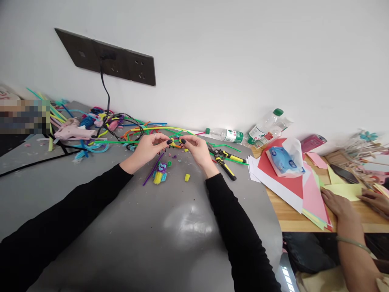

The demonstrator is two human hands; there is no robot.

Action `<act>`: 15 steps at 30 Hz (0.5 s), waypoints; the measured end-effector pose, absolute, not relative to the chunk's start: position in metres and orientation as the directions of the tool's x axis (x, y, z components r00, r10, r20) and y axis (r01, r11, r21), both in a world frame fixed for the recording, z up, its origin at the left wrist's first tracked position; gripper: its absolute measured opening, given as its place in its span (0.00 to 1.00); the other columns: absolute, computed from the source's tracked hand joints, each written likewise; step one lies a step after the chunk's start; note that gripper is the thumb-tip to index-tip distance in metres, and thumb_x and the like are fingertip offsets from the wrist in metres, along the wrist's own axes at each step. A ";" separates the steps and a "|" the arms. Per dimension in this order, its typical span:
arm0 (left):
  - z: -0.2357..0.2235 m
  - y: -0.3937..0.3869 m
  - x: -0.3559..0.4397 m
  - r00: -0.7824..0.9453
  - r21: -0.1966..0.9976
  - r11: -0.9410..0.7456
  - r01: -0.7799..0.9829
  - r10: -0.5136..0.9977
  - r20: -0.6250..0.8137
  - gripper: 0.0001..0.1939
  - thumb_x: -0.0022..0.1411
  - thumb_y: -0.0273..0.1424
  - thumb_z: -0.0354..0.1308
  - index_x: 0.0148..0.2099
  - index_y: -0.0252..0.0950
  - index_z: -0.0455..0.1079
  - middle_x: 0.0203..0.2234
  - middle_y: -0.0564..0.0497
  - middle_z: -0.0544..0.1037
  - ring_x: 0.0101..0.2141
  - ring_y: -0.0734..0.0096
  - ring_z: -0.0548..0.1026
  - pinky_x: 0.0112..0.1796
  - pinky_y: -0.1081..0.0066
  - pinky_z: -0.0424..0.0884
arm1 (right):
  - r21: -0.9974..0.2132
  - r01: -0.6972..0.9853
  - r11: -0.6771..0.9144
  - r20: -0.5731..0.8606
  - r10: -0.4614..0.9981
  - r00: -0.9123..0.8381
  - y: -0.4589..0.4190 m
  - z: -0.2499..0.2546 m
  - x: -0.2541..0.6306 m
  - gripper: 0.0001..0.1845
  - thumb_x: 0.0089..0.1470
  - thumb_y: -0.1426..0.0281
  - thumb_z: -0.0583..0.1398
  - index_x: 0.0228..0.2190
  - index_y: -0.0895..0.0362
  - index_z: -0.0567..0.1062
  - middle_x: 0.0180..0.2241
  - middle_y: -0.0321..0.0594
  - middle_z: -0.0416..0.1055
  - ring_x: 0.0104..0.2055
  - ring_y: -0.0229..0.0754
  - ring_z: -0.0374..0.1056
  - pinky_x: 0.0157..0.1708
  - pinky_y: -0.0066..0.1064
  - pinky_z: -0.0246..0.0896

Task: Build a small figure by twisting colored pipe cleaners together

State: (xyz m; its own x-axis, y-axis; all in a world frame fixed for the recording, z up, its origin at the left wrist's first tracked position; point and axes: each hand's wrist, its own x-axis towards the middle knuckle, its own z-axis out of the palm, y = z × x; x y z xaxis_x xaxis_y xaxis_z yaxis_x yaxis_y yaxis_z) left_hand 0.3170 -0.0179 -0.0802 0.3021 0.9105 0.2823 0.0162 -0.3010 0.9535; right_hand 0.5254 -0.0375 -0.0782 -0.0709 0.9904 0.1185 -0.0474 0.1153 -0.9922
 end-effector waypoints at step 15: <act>-0.082 -0.020 0.320 0.307 0.933 -0.348 0.089 0.901 0.307 0.20 0.59 0.48 0.65 0.38 0.34 0.78 0.31 0.45 0.83 0.27 0.67 0.77 0.27 0.69 0.74 | -0.993 -0.100 0.060 0.070 0.992 -0.107 -0.046 -0.075 0.513 0.28 0.40 0.47 0.75 0.33 0.55 0.81 0.34 0.39 0.79 0.36 0.40 0.72 0.37 0.32 0.70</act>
